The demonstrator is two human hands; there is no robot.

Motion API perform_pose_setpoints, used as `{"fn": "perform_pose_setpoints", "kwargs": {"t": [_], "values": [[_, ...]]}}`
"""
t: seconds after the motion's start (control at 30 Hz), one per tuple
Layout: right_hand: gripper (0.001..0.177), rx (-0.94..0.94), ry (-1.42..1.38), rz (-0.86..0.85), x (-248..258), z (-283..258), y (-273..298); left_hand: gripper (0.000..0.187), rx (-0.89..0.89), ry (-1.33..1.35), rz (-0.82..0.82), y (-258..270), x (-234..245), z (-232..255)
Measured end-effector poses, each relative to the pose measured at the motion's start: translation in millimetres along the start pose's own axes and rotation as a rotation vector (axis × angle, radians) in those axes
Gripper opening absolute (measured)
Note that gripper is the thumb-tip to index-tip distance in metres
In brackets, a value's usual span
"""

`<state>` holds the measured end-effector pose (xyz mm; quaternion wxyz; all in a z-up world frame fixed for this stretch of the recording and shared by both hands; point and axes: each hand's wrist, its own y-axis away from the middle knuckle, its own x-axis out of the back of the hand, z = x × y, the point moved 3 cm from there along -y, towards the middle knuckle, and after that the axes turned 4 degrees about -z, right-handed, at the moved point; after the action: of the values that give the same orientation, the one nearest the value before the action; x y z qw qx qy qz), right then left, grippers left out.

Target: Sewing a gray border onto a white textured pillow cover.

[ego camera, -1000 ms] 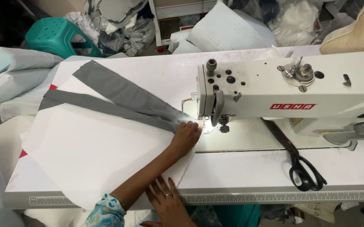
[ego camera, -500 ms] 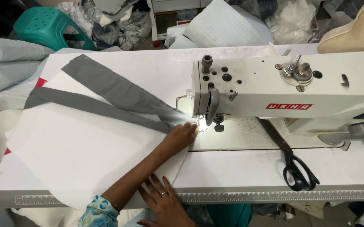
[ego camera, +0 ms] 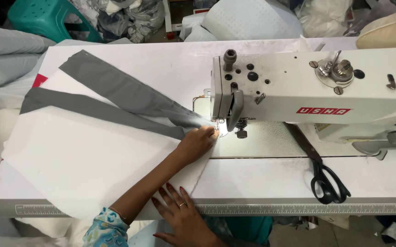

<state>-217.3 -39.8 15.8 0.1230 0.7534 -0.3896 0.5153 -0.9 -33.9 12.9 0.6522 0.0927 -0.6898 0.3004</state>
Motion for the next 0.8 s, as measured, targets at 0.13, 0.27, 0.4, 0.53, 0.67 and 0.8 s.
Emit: {"fn": "perform_pose_setpoints", "kwargs": {"t": [0.13, 0.27, 0.4, 0.53, 0.67, 0.8], "values": [[0.042, -0.052, -0.293, 0.119, 30, 34, 11, 0.03, 0.103, 0.047, -0.028, 0, -1, 0], [0.008, -0.432, -0.023, 0.528, 101, 125, 19, 0.027, 0.181, 0.12, -0.072, 7, 0, 0], [0.029, -0.327, 0.179, 0.324, 142, 173, -10, 0.022, 0.132, 0.091, 0.06, 15, -6, 2], [0.037, -0.276, 0.297, 0.122, 136, 197, -19, 0.024, 0.038, 0.007, 0.18, 19, -3, -1], [0.033, -0.207, 0.424, 0.199, 127, 198, -18, 0.029, 0.044, 0.062, 0.243, 21, -8, -1], [0.034, -0.205, 0.397, 0.222, 125, 202, -15, 0.03, 0.077, 0.059, 0.199, 23, -10, 3]]}}
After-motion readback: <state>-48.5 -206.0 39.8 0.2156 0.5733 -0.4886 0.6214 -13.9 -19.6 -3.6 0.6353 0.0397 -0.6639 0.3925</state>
